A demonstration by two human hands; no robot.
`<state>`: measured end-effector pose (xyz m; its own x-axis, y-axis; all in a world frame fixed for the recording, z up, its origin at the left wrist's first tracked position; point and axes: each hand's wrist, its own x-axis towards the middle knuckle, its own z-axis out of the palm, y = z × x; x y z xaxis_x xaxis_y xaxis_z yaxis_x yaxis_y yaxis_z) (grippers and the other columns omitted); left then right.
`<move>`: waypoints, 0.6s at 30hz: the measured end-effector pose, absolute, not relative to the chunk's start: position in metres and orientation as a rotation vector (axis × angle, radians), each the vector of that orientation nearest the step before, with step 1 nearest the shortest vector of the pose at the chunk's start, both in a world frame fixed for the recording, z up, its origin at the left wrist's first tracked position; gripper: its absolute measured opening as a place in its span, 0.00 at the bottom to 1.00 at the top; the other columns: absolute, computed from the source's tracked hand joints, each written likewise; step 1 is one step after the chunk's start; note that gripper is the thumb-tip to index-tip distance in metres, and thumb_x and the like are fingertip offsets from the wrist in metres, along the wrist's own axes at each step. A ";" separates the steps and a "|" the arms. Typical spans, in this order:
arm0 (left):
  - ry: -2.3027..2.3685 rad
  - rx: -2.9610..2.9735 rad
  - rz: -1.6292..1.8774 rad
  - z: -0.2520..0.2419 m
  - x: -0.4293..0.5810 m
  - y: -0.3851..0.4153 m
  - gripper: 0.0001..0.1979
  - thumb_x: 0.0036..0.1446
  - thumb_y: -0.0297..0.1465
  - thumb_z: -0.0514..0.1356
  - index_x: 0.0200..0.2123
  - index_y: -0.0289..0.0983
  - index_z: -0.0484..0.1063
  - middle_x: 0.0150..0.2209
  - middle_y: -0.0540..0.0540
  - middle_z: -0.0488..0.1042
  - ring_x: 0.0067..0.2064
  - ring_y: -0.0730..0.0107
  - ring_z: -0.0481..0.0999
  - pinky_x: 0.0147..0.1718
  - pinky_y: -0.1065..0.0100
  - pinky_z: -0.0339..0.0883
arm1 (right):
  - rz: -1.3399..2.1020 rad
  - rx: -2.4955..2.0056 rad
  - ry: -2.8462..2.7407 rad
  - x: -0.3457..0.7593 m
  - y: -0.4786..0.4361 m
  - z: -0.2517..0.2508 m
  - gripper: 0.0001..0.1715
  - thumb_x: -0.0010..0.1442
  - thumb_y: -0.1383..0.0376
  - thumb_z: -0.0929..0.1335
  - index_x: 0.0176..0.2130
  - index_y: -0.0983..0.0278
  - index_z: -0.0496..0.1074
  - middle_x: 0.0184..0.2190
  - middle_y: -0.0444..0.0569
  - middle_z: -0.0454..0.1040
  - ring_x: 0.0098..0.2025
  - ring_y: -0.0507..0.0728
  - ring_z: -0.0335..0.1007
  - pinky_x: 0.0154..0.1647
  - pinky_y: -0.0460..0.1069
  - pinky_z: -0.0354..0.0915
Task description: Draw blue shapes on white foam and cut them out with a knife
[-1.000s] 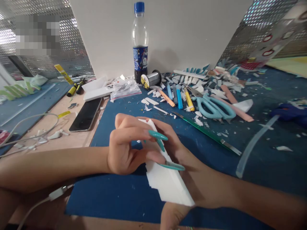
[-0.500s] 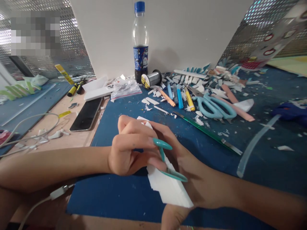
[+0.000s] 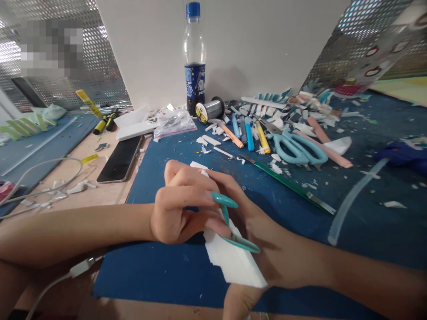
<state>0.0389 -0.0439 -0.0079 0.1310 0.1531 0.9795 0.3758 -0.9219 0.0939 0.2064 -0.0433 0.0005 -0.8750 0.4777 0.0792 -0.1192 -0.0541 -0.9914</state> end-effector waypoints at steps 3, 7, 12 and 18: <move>-0.546 -2.248 -1.888 -0.007 0.038 -0.044 0.15 0.58 0.41 0.67 0.37 0.40 0.67 0.27 0.54 0.75 0.25 0.75 0.73 0.24 0.67 0.68 | 1.986 -0.378 -1.820 0.205 -0.043 0.004 0.74 0.31 0.42 0.80 0.65 0.56 0.44 0.69 0.59 0.48 0.71 0.70 0.43 0.70 0.64 0.42; -0.517 -2.339 -1.883 -0.003 0.036 -0.044 0.15 0.58 0.40 0.67 0.39 0.39 0.67 0.25 0.53 0.74 0.24 0.73 0.73 0.22 0.67 0.67 | 1.955 -0.372 -1.831 0.204 -0.039 0.005 0.74 0.30 0.43 0.80 0.64 0.60 0.46 0.68 0.61 0.49 0.72 0.69 0.42 0.71 0.62 0.44; -0.482 -2.473 -1.718 0.002 0.029 -0.044 0.15 0.60 0.39 0.66 0.41 0.37 0.67 0.27 0.53 0.73 0.27 0.72 0.76 0.27 0.66 0.69 | 1.966 -0.293 -1.849 0.201 -0.038 0.008 0.78 0.30 0.46 0.81 0.66 0.63 0.43 0.66 0.62 0.55 0.68 0.67 0.55 0.68 0.57 0.53; -0.493 -2.382 -1.833 -0.002 0.035 -0.043 0.15 0.58 0.41 0.67 0.37 0.38 0.68 0.25 0.54 0.72 0.27 0.75 0.73 0.23 0.70 0.67 | 1.995 -0.296 -1.818 0.201 -0.038 0.009 0.81 0.28 0.46 0.82 0.67 0.60 0.41 0.66 0.61 0.55 0.68 0.69 0.54 0.69 0.61 0.51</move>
